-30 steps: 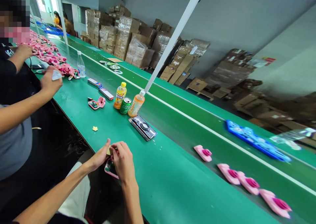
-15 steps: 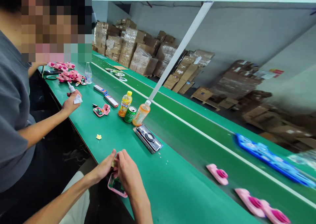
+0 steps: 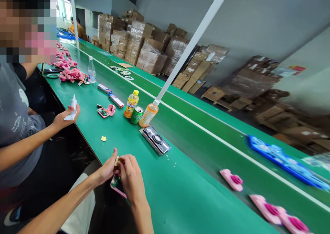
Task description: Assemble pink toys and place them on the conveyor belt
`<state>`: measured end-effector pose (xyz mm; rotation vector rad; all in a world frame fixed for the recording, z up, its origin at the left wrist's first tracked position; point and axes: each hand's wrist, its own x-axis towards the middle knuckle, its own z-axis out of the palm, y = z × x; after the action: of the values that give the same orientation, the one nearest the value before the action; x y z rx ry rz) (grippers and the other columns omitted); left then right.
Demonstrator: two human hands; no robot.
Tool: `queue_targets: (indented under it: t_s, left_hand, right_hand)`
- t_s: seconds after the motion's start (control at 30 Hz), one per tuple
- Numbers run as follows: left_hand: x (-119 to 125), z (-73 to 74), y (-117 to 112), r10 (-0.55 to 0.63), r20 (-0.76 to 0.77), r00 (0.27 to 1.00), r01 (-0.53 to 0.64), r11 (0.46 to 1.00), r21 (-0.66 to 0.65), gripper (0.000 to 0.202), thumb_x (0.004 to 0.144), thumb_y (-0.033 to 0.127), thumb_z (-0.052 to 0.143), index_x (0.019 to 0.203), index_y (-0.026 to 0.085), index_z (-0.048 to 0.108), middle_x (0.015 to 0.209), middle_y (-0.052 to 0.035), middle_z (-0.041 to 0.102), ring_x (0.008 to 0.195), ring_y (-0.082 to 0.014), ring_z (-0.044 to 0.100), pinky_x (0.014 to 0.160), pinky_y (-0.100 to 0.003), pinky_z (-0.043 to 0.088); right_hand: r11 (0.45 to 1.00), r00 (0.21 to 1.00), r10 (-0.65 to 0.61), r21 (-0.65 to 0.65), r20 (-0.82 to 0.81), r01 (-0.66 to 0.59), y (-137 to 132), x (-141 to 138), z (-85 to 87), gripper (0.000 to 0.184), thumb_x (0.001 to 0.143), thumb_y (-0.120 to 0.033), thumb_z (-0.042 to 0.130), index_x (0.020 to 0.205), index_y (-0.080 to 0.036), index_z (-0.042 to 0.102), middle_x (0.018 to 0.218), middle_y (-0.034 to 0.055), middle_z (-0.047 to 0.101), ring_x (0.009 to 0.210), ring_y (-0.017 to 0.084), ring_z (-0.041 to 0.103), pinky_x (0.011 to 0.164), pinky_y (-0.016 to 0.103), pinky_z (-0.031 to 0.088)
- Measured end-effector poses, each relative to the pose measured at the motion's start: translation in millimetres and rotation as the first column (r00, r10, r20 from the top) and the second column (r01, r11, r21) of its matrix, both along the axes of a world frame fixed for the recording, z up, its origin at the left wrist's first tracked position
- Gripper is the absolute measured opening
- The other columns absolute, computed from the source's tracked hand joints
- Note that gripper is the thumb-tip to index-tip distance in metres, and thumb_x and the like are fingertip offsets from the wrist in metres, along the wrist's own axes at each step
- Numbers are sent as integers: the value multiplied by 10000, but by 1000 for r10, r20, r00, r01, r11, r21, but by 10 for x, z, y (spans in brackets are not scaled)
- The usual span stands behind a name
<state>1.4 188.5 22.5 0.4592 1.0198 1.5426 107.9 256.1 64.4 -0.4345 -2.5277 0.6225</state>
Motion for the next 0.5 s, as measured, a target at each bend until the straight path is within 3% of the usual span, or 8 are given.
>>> queue_targets:
  t_s: [0.1,0.2,0.33,0.4,0.5]
  left_hand:
    - [-6,-43,-1,-16,3,1000,16,1000,21,814,672,1013,342,674,200,387,551,49,373,529,-91,377,555,-253,290]
    - [-22,-58,-8,-15,5,1000,15,998,59,748,749,920,476,665,178,435,567,33,403,534,-82,353,546,-251,261]
    - [-48,2,-39,39,37,999,-41,997,69,628,903,752,484,670,171,435,589,32,363,555,-70,330,566,-240,235]
    - [-62,49,-61,32,65,997,-37,997,74,622,961,728,373,685,175,443,581,32,332,552,-75,322,578,-241,246]
    - [-77,92,-84,-38,86,996,28,992,122,730,966,772,168,680,171,470,540,28,295,536,-86,313,593,-246,271]
  right_hand:
    - [1000,1000,-21,-4,-13,21,14,-55,-18,199,1019,-202,451,966,-168,640,964,30,614,876,78,579,774,179,461]
    - [996,1000,-12,91,-26,14,6,-89,-6,234,1022,-188,420,925,-161,631,920,32,612,843,91,565,756,197,450]
    - [983,998,24,185,-49,-15,-108,9,34,235,1024,-180,400,918,-157,609,1061,50,646,1003,121,581,874,222,454]
    - [998,998,21,57,-55,-18,-192,109,59,246,1037,-193,377,961,-167,609,1106,45,654,1046,102,596,911,199,464]
    - [972,994,-103,-216,-45,91,-268,219,92,257,1052,-280,385,1019,-175,618,992,38,672,872,69,620,825,152,485]
